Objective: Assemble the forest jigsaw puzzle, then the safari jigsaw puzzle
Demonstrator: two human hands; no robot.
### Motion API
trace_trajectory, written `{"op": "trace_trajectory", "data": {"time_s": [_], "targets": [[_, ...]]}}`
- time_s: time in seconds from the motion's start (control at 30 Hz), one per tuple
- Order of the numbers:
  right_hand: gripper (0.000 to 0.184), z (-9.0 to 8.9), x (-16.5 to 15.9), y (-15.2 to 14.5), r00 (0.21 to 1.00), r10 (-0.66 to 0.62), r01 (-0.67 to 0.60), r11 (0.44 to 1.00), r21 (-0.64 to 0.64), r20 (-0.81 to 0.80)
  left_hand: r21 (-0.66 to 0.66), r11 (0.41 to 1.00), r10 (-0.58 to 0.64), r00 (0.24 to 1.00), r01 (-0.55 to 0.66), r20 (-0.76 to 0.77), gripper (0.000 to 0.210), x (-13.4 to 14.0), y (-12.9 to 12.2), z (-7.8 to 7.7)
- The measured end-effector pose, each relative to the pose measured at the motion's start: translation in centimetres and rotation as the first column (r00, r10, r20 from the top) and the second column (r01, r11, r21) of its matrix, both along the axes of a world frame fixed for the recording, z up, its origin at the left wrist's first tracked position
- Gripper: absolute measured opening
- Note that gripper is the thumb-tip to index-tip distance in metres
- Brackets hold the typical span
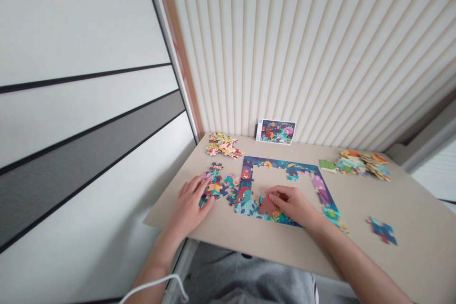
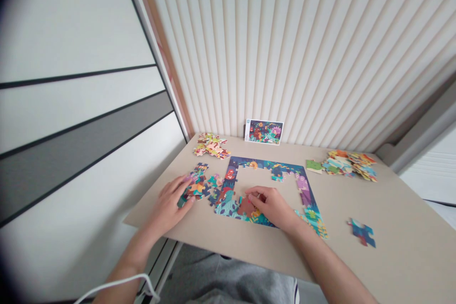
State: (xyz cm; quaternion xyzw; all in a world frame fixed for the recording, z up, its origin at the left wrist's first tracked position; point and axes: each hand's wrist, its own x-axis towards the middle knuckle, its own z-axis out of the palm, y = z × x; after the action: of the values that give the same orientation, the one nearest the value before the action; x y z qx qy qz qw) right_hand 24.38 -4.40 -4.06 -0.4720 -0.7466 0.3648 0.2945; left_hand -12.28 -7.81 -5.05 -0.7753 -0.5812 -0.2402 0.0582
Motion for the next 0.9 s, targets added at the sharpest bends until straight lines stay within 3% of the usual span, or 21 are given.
{"op": "trace_trajectory", "data": {"time_s": [0.13,0.43,0.63,0.77,0.9], "targets": [[0.03,0.3,-0.1,-0.1,0.999,0.022,-0.022,1.0,-0.004,0.03,-0.046,0.995,-0.085,0.995,0.083,-0.043,0.061,1.9,0.4,0.9],[0.032,1.3,-0.6,-0.6,0.996,0.051,-0.051,0.999,-0.011,0.066,-0.111,0.969,-0.228,0.973,0.222,-0.042,0.045,5.7,-0.2,2.5],[0.032,2.8,-1.2,-1.3,0.98,0.189,-0.191,0.981,0.038,0.066,-0.131,0.966,-0.223,0.975,0.221,0.003,0.035,7.7,-0.2,2.3],[0.032,3.9,-1.6,-1.6,0.94,0.335,-0.34,0.935,0.104,0.064,-0.128,0.962,-0.237,0.97,0.241,0.049,0.04,7.7,0.0,1.7],[0.03,3.6,-1.5,-1.5,0.95,0.3,-0.31,0.934,0.175,0.082,-0.098,0.96,-0.253,0.963,0.262,0.093,0.051,7.9,0.0,1.4]]}}
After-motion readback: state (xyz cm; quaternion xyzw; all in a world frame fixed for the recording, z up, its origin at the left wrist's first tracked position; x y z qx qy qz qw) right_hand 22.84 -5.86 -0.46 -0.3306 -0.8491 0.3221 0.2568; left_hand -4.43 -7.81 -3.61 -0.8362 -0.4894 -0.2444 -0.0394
